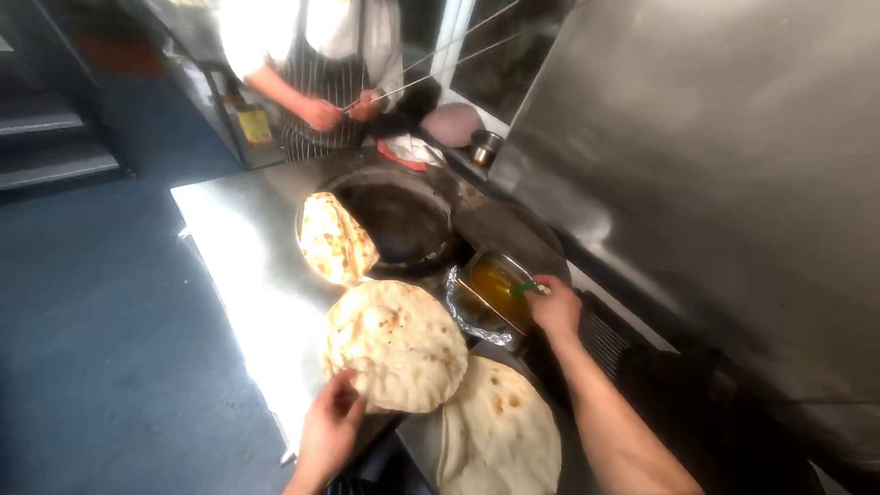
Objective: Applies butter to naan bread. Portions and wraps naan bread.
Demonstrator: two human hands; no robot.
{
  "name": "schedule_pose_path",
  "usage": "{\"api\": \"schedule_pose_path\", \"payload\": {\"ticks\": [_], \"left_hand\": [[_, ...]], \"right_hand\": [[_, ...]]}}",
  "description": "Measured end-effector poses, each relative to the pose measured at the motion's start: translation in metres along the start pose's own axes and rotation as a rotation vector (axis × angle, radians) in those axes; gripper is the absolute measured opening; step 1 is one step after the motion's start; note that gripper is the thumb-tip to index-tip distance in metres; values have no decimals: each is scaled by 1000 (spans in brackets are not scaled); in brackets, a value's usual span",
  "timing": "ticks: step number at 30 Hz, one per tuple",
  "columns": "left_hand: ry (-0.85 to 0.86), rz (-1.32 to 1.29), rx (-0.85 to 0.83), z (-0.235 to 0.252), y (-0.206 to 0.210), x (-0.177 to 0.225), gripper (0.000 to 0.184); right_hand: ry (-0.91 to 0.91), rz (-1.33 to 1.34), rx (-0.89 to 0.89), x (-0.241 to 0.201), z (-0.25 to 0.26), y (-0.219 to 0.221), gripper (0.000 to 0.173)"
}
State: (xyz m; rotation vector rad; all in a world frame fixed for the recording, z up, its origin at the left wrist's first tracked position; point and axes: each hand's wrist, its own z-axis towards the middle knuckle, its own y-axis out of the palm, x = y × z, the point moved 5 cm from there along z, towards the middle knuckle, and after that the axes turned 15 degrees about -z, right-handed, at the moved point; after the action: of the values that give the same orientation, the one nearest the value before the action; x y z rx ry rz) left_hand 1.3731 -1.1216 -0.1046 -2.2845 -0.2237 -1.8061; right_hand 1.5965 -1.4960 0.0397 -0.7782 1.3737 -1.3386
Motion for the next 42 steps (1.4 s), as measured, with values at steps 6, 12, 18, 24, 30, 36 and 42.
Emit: {"api": "schedule_pose_path", "payload": {"ticks": [6, 12, 18, 24, 30, 36, 42], "left_hand": [[-43, -65, -202, -9, -1, 5, 36], [110, -35, 142, 12, -42, 13, 23], [73, -117, 203, 20, -55, 9, 23], [49, -166, 230, 28, -65, 28, 23], [22, -131, 207, 37, -67, 46, 23], [136, 92, 100, 64, -49, 58, 21], [18, 563, -95, 119, 2, 80, 53]], "right_hand": [[-43, 59, 35, -4, -1, 4, 26], [-119, 364, 333, -8, -30, -79, 37], [-483, 510, 430, -71, -104, -108, 32], [-611, 709, 332, -134, -132, -66, 27], [-621, 533, 541, -153, -133, -49, 26], [-600, 445, 560, -88, -148, -81, 24], [-465, 748, 467, -69, -169, -82, 23]]}}
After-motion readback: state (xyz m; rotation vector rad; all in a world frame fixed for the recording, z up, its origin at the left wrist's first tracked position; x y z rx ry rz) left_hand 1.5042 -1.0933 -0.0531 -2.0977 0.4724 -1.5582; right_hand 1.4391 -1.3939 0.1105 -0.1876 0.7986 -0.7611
